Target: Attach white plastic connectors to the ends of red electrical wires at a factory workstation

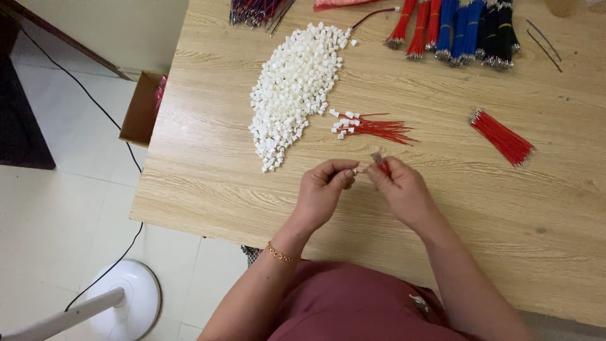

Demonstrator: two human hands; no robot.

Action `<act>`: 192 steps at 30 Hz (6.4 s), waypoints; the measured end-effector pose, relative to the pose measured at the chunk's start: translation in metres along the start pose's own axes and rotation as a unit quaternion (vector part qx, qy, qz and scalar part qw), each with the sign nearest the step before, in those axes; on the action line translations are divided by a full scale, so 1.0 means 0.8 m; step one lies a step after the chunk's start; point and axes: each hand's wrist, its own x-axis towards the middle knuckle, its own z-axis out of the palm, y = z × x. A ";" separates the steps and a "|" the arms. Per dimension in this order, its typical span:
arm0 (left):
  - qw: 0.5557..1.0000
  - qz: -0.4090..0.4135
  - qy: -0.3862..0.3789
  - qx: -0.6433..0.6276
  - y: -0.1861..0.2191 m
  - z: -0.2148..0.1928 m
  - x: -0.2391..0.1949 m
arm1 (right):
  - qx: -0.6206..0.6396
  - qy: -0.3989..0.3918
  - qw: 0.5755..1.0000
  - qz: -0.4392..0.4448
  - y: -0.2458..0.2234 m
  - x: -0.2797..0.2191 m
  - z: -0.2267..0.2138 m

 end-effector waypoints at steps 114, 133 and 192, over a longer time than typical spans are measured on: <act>0.939 -0.134 -0.037 -0.314 0.009 0.002 -0.025 | -0.106 0.025 0.993 -0.046 -0.072 -0.025 -0.004; 0.994 -0.025 0.046 -0.100 -0.011 0.010 0.007 | -0.141 0.010 0.989 -0.036 -0.058 -0.011 0.000; 0.996 -0.034 0.014 -0.084 0.021 0.011 -0.036 | 0.108 0.003 0.994 0.002 -0.047 -0.027 0.006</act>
